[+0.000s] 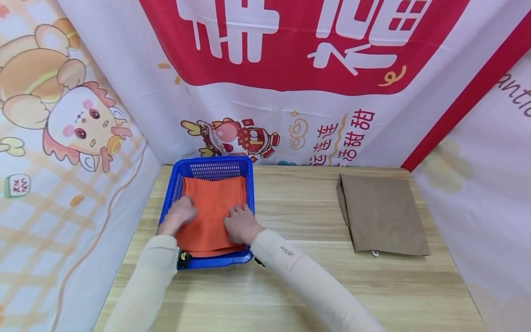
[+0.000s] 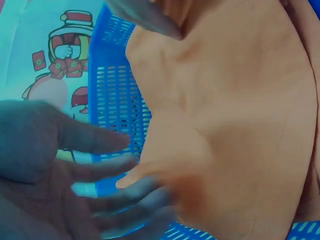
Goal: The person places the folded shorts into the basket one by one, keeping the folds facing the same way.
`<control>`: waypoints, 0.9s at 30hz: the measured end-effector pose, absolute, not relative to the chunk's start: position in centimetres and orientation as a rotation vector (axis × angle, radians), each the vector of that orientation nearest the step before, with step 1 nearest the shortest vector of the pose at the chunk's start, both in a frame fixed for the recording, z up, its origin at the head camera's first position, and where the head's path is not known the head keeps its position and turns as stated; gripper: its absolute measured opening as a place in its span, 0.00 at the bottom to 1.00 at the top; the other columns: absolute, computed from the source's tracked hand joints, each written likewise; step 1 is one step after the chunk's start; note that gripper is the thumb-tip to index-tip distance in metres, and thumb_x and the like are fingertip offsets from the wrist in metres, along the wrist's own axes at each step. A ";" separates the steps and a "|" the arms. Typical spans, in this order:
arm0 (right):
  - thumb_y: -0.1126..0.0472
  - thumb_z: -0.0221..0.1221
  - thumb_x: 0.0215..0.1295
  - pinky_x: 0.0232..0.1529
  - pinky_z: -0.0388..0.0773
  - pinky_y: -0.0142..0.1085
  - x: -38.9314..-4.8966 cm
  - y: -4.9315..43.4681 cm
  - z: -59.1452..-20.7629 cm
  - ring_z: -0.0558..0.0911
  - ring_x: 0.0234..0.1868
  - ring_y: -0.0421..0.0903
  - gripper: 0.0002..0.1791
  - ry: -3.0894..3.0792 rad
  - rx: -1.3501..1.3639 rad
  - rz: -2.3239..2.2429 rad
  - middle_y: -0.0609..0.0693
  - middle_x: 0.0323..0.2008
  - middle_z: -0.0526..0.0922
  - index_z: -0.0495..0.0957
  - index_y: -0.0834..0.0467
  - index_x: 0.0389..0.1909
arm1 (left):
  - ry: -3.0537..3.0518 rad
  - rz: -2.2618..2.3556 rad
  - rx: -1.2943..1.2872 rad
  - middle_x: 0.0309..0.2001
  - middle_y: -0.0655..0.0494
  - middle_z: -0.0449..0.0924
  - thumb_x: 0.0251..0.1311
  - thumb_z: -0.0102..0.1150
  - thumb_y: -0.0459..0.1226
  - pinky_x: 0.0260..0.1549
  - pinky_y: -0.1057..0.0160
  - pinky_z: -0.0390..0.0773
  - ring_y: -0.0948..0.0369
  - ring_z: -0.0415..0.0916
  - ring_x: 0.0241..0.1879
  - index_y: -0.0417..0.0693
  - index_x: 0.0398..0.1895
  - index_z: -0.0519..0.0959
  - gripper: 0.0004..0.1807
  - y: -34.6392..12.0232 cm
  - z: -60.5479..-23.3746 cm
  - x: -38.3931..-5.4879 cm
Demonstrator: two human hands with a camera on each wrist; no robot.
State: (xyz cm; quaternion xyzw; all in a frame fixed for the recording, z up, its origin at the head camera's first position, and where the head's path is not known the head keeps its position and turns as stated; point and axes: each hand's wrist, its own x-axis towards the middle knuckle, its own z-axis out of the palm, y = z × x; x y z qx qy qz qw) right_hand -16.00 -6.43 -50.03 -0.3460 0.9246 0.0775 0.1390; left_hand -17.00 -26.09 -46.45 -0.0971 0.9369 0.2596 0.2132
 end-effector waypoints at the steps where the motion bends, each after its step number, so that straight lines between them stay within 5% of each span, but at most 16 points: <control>1: 0.49 0.59 0.69 0.70 0.60 0.50 -15.9 -6.4 -50.1 0.70 0.64 0.49 0.21 2.666 -1.012 0.273 0.48 0.61 0.76 0.80 0.47 0.61 | 2.564 0.714 -0.246 0.49 0.28 0.70 0.64 0.45 0.32 0.44 0.44 0.74 0.39 0.70 0.46 0.28 0.52 0.71 0.18 -25.9 -46.6 -17.0; 5: 0.48 0.59 0.69 0.73 0.56 0.50 -15.7 -6.3 -50.5 0.71 0.65 0.49 0.23 2.660 -1.014 0.384 0.47 0.62 0.76 0.78 0.46 0.63 | 2.396 0.713 -0.217 0.66 0.23 0.62 0.69 0.45 0.34 0.60 0.39 0.70 0.36 0.66 0.61 0.21 0.69 0.60 0.30 -25.6 -47.4 -17.1; 9: 0.50 0.56 0.72 0.73 0.55 0.50 -15.5 -6.5 -50.8 0.72 0.65 0.48 0.23 2.660 -1.009 0.438 0.47 0.62 0.76 0.76 0.46 0.67 | 2.337 0.698 -0.207 0.70 0.23 0.55 0.70 0.45 0.35 0.66 0.37 0.63 0.34 0.59 0.68 0.19 0.71 0.55 0.33 -25.6 -48.4 -17.2; 18: 0.53 0.53 0.78 0.74 0.56 0.50 -15.4 -6.9 -51.6 0.74 0.65 0.48 0.24 2.626 -0.993 0.535 0.47 0.65 0.76 0.70 0.46 0.72 | 2.259 0.753 -0.189 0.61 0.29 0.67 0.65 0.48 0.34 0.48 0.40 0.78 0.39 0.69 0.57 0.25 0.65 0.66 0.28 -25.7 -49.1 -17.3; 27: 0.52 0.56 0.74 0.72 0.59 0.50 -15.1 -6.8 -52.0 0.75 0.63 0.48 0.24 2.665 -1.040 0.500 0.47 0.62 0.78 0.74 0.46 0.69 | 2.254 0.694 -0.177 0.57 0.35 0.70 0.67 0.48 0.36 0.50 0.42 0.75 0.43 0.69 0.51 0.28 0.67 0.65 0.28 -25.4 -48.9 -16.7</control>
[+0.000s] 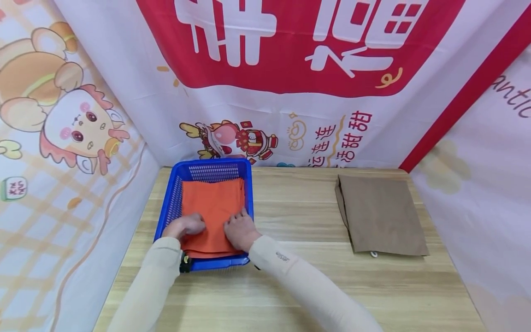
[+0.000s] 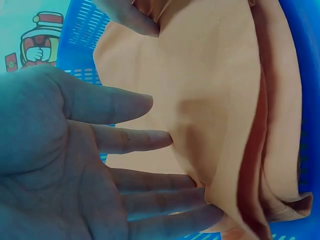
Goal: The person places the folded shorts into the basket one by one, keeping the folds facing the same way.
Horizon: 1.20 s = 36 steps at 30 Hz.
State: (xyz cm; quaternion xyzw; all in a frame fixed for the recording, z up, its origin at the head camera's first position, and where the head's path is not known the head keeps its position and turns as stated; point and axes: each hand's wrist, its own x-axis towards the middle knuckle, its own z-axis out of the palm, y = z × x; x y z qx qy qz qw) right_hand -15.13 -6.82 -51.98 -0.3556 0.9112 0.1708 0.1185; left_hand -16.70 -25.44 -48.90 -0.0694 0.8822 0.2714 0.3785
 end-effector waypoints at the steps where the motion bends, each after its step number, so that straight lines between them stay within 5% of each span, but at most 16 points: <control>1: 0.51 0.57 0.73 0.72 0.59 0.50 -15.1 -6.7 -52.0 0.76 0.62 0.48 0.24 2.678 -1.055 0.485 0.47 0.61 0.79 0.75 0.47 0.68 | 2.265 0.685 -0.165 0.57 0.35 0.70 0.67 0.47 0.36 0.51 0.42 0.74 0.43 0.69 0.51 0.28 0.66 0.65 0.27 -25.4 -48.8 -16.7; 11: 0.49 0.57 0.73 0.66 0.67 0.45 -15.4 -5.1 -49.5 0.78 0.56 0.47 0.16 2.756 -1.239 0.170 0.47 0.50 0.82 0.82 0.50 0.55 | 2.407 0.630 -0.041 0.69 0.25 0.61 0.71 0.42 0.34 0.64 0.37 0.64 0.33 0.60 0.69 0.22 0.70 0.60 0.29 -25.0 -47.3 -16.3; 19: 0.51 0.59 0.72 0.63 0.71 0.44 -15.3 -2.9 -47.0 0.79 0.54 0.47 0.15 2.841 -1.371 -0.065 0.47 0.49 0.83 0.83 0.51 0.54 | 2.481 0.668 -0.053 0.68 0.27 0.65 0.75 0.42 0.37 0.58 0.38 0.71 0.36 0.67 0.64 0.26 0.72 0.60 0.29 -24.2 -46.3 -15.7; 26: 0.50 0.60 0.72 0.55 0.76 0.45 -14.8 -0.6 -45.0 0.79 0.50 0.47 0.17 2.879 -1.391 -0.161 0.48 0.49 0.84 0.83 0.52 0.55 | 2.595 0.712 -0.100 0.56 0.36 0.77 0.76 0.47 0.42 0.41 0.47 0.77 0.48 0.77 0.46 0.34 0.72 0.64 0.28 -22.9 -45.3 -14.8; 36: 0.49 0.59 0.73 0.56 0.77 0.45 -14.8 3.0 -44.0 0.80 0.52 0.49 0.19 2.914 -1.293 -0.252 0.51 0.51 0.84 0.82 0.55 0.57 | 2.878 0.717 0.027 0.53 0.39 0.81 0.73 0.53 0.40 0.42 0.45 0.80 0.45 0.79 0.49 0.38 0.63 0.75 0.21 -20.0 -44.6 -13.6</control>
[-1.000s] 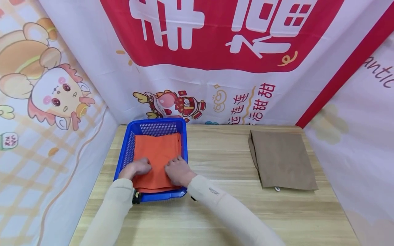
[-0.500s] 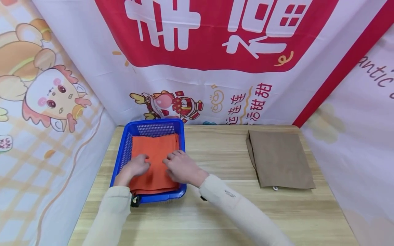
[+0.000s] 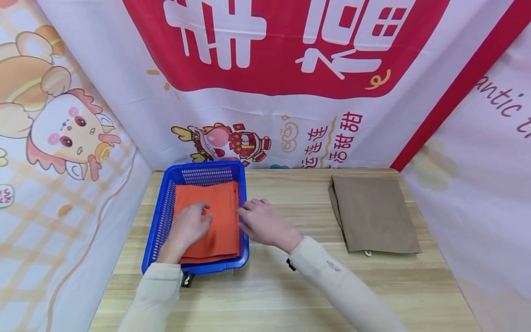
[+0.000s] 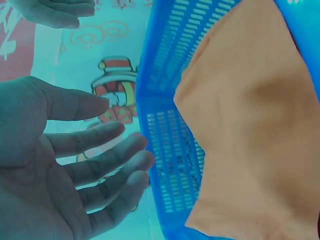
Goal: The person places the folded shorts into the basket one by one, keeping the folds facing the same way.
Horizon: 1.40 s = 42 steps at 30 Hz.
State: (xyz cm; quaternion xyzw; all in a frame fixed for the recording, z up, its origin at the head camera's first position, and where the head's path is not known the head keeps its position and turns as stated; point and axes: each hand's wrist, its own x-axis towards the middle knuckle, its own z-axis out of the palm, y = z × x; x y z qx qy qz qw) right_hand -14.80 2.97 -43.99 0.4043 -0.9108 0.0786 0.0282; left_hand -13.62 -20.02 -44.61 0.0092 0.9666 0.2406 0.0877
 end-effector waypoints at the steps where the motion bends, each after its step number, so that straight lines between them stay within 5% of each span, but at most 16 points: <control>1: 0.49 0.60 0.73 0.56 0.77 0.46 -14.8 3.4 -44.0 0.80 0.52 0.49 0.19 -2.816 1.233 0.261 0.51 0.51 0.84 0.82 0.55 0.58 | 2.898 0.715 0.050 0.53 0.40 0.81 0.73 0.54 0.40 0.43 0.44 0.80 0.45 0.79 0.49 0.38 0.62 0.76 0.21 -19.7 -44.6 -13.5; 18: 0.53 0.62 0.71 0.55 0.77 0.47 -14.4 10.8 -45.9 0.80 0.51 0.51 0.20 -2.801 1.000 0.362 0.53 0.48 0.81 0.80 0.59 0.57 | 3.123 0.681 0.406 0.51 0.47 0.81 0.68 0.63 0.41 0.44 0.49 0.82 0.51 0.76 0.47 0.44 0.55 0.82 0.16 -14.0 -45.4 -11.9; 29: 0.51 0.63 0.70 0.46 0.76 0.50 -14.3 15.6 -47.7 0.79 0.43 0.53 0.14 -2.713 0.862 0.299 0.52 0.40 0.80 0.83 0.58 0.45 | 3.219 0.609 0.661 0.51 0.48 0.79 0.70 0.61 0.46 0.49 0.47 0.75 0.48 0.73 0.50 0.45 0.56 0.80 0.19 -10.5 -45.8 -11.6; 42: 0.52 0.64 0.70 0.51 0.73 0.56 -13.5 21.6 -49.5 0.79 0.48 0.58 0.17 -2.860 0.651 0.343 0.55 0.42 0.81 0.82 0.60 0.49 | 3.191 0.483 0.801 0.55 0.48 0.76 0.70 0.58 0.51 0.58 0.44 0.70 0.48 0.69 0.57 0.46 0.63 0.76 0.25 -7.1 -47.4 -11.4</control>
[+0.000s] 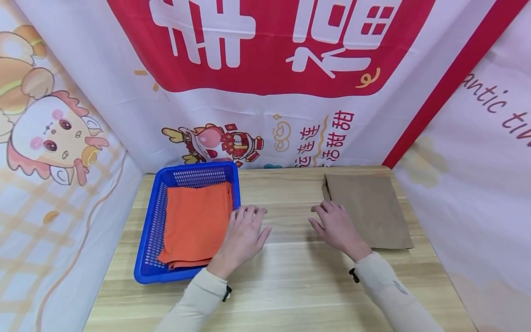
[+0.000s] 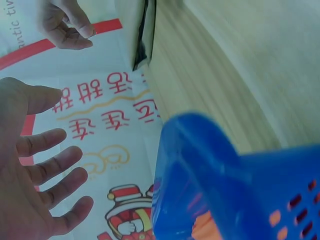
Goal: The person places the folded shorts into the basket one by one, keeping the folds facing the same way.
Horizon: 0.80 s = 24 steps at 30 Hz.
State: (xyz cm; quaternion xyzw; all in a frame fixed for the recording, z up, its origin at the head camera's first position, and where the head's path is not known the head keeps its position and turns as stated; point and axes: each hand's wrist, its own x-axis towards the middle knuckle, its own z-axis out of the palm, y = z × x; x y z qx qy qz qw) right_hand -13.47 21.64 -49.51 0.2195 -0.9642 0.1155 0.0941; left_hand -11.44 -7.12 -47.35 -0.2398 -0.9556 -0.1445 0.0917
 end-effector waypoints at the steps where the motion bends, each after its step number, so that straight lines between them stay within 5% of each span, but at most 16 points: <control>1: 0.51 0.64 0.70 0.52 0.73 0.58 -13.4 22.1 -49.6 0.79 0.49 0.59 0.17 -2.876 0.633 0.355 0.56 0.43 0.81 0.82 0.60 0.50 | -2.838 -0.428 -0.723 0.55 0.48 0.76 0.70 0.58 0.51 0.58 0.44 0.70 0.48 0.69 0.57 0.46 0.63 0.76 0.25 -6.9 -47.5 -11.4; 13: 0.52 0.62 0.71 0.56 0.70 0.63 -13.4 28.0 -51.8 0.76 0.55 0.64 0.23 -3.004 0.397 0.424 0.63 0.51 0.80 0.78 0.63 0.58 | -2.877 -0.460 -0.807 0.56 0.50 0.74 0.67 0.63 0.49 0.57 0.45 0.73 0.51 0.69 0.58 0.48 0.63 0.75 0.26 -4.2 -48.7 -11.0; 24: 0.59 0.66 0.65 0.41 0.75 0.63 -13.6 33.7 -53.1 0.79 0.43 0.69 0.24 -2.969 0.188 0.486 0.72 0.46 0.78 0.76 0.70 0.55 | -2.898 -0.493 -0.860 0.56 0.52 0.74 0.65 0.65 0.49 0.57 0.48 0.73 0.52 0.70 0.58 0.49 0.64 0.74 0.27 -1.3 -49.8 -10.5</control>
